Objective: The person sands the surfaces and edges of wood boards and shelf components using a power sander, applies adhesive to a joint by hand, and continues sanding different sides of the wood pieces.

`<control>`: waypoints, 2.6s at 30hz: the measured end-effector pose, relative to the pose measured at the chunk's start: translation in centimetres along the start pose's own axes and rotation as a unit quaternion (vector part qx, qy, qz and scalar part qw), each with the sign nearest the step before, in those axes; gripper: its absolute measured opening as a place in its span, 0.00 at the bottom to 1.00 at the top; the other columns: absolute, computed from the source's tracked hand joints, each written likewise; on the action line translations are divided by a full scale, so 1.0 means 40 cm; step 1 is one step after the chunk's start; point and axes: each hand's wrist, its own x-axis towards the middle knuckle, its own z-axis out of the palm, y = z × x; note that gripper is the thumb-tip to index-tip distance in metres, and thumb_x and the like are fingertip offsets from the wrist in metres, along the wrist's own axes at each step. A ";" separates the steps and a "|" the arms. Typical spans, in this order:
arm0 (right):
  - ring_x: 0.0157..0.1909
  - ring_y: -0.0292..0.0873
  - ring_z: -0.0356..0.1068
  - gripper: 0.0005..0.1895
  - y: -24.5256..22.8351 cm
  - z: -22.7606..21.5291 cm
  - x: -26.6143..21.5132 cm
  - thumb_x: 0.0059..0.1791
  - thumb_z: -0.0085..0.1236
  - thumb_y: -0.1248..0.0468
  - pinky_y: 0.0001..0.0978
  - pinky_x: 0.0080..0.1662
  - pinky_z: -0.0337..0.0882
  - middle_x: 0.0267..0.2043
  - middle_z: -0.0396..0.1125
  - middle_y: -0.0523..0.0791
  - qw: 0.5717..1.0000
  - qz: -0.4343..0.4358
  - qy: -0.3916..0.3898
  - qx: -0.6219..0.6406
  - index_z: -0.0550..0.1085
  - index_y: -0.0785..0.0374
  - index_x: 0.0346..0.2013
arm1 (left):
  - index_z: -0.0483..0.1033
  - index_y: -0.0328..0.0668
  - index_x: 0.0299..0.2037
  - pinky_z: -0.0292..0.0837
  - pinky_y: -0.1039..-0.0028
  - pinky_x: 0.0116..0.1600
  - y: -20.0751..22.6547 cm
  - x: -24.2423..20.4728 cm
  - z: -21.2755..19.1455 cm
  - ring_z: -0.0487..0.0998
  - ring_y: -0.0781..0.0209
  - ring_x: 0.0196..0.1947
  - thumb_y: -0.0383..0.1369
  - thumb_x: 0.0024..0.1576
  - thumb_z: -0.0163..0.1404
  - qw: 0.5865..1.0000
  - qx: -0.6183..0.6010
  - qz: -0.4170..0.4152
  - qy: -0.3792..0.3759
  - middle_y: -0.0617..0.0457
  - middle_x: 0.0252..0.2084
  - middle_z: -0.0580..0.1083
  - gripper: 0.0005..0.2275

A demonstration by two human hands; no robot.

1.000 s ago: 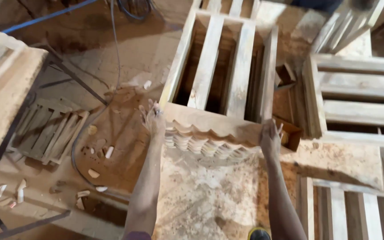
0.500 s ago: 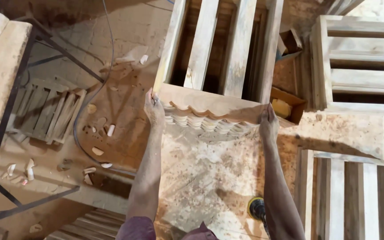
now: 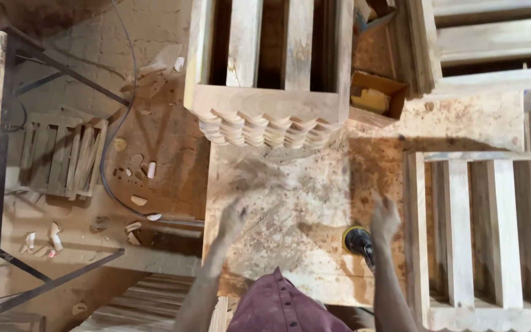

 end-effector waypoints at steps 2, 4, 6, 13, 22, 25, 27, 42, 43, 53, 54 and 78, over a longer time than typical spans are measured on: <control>0.65 0.57 0.66 0.26 0.116 -0.114 -0.066 0.52 0.64 0.59 0.51 0.62 0.67 0.62 0.69 0.55 0.979 0.006 0.019 -0.202 0.72 0.64 0.63 | 0.76 0.43 0.54 0.77 0.64 0.45 -0.028 -0.063 0.052 0.82 0.49 0.43 0.35 0.59 0.54 0.994 0.106 0.026 -0.005 0.45 0.44 0.80 0.14; 0.64 0.56 0.64 0.23 0.208 -0.240 -0.117 0.56 0.52 0.56 0.47 0.63 0.69 0.60 0.64 0.58 0.923 0.104 -0.126 -0.348 0.67 0.65 0.63 | 0.75 0.44 0.52 0.77 0.63 0.46 -0.017 -0.117 0.116 0.83 0.49 0.44 0.36 0.59 0.56 0.998 0.047 -0.023 -0.024 0.45 0.44 0.80 0.13; 0.62 0.60 0.65 0.28 0.272 -0.323 -0.129 0.56 0.50 0.49 0.50 0.62 0.69 0.59 0.66 0.61 0.903 0.172 -0.154 -0.363 0.68 0.67 0.62 | 0.77 0.43 0.46 0.76 0.61 0.45 0.016 -0.162 0.146 0.82 0.48 0.42 0.34 0.57 0.57 0.994 0.059 0.009 -0.094 0.44 0.40 0.80 0.10; 0.57 0.72 0.69 0.43 0.310 -0.371 -0.211 0.52 0.48 0.34 0.59 0.59 0.69 0.54 0.70 0.67 0.948 0.182 -0.116 -0.235 0.73 0.73 0.58 | 0.75 0.40 0.40 0.73 0.54 0.43 0.159 -0.266 0.249 0.79 0.42 0.39 0.34 0.60 0.52 0.980 0.106 0.072 -0.150 0.42 0.35 0.76 0.06; 0.54 0.68 0.72 0.25 0.342 -0.415 -0.222 0.53 0.53 0.53 0.57 0.56 0.72 0.50 0.71 0.66 0.955 0.139 -0.123 -0.231 0.74 0.74 0.52 | 0.76 0.42 0.55 0.75 0.56 0.46 0.261 -0.348 0.337 0.80 0.43 0.42 0.39 0.61 0.54 0.962 0.153 0.108 -0.197 0.40 0.41 0.79 0.15; 0.53 0.66 0.71 0.21 0.383 -0.454 -0.224 0.51 0.52 0.59 0.56 0.58 0.72 0.50 0.71 0.65 0.984 0.037 -0.060 -0.164 0.74 0.72 0.52 | 0.77 0.42 0.52 0.75 0.56 0.46 0.290 -0.357 0.352 0.80 0.45 0.43 0.38 0.59 0.54 0.974 0.105 0.086 -0.182 0.43 0.41 0.80 0.14; 0.52 0.67 0.69 0.28 0.364 -0.490 -0.222 0.53 0.51 0.62 0.57 0.52 0.69 0.55 0.68 0.66 0.994 -0.056 0.006 -0.098 0.67 0.72 0.66 | 0.79 0.44 0.45 0.77 0.59 0.47 0.304 -0.346 0.338 0.84 0.49 0.44 0.34 0.57 0.51 0.953 0.024 0.218 -0.211 0.47 0.39 0.82 0.09; 0.38 0.56 0.79 0.24 -0.137 -1.094 -0.421 0.45 0.65 0.51 0.50 0.42 0.78 0.36 0.76 0.54 0.940 -0.022 -0.186 -0.285 0.74 0.55 0.52 | 0.77 0.40 0.58 0.66 0.60 0.73 0.930 -0.464 0.165 0.68 0.50 0.68 0.44 0.61 0.51 0.741 0.230 0.631 -0.005 0.42 0.66 0.71 0.20; 0.39 0.55 0.79 0.23 -0.194 -1.078 -0.430 0.45 0.65 0.50 0.50 0.42 0.78 0.36 0.77 0.51 0.932 -0.051 -0.214 -0.289 0.75 0.53 0.51 | 0.78 0.40 0.55 0.71 0.59 0.67 0.964 -0.470 0.162 0.72 0.50 0.63 0.46 0.59 0.49 0.732 0.201 0.651 0.014 0.42 0.61 0.74 0.21; 0.53 0.49 0.71 0.14 -0.309 -0.731 -0.220 0.50 0.61 0.71 0.43 0.49 0.74 0.50 0.71 0.52 0.908 -0.399 -0.125 0.005 0.75 0.68 0.51 | 0.77 0.41 0.47 0.68 0.64 0.21 0.746 -0.427 -0.087 0.72 0.61 0.17 0.56 0.42 0.56 0.796 0.567 0.211 -0.031 0.57 0.19 0.71 0.29; 0.50 0.49 0.70 0.13 -0.243 -0.702 -0.176 0.51 0.61 0.70 0.43 0.47 0.73 0.48 0.71 0.51 0.944 -0.321 -0.068 0.042 0.75 0.68 0.50 | 0.75 0.43 0.40 0.69 0.63 0.24 0.730 -0.437 -0.104 0.73 0.57 0.20 0.59 0.45 0.56 0.813 0.534 0.231 0.017 0.55 0.20 0.71 0.27; 0.53 0.59 0.70 0.37 0.363 -0.315 -0.334 0.44 0.73 0.55 0.49 0.54 0.71 0.51 0.67 0.58 0.990 -0.007 -0.051 -0.132 0.66 0.70 0.60 | 0.76 0.45 0.46 0.70 0.56 0.52 -0.052 -0.513 0.302 0.78 0.52 0.44 0.43 0.47 0.61 0.904 0.352 0.222 -0.096 0.51 0.45 0.77 0.19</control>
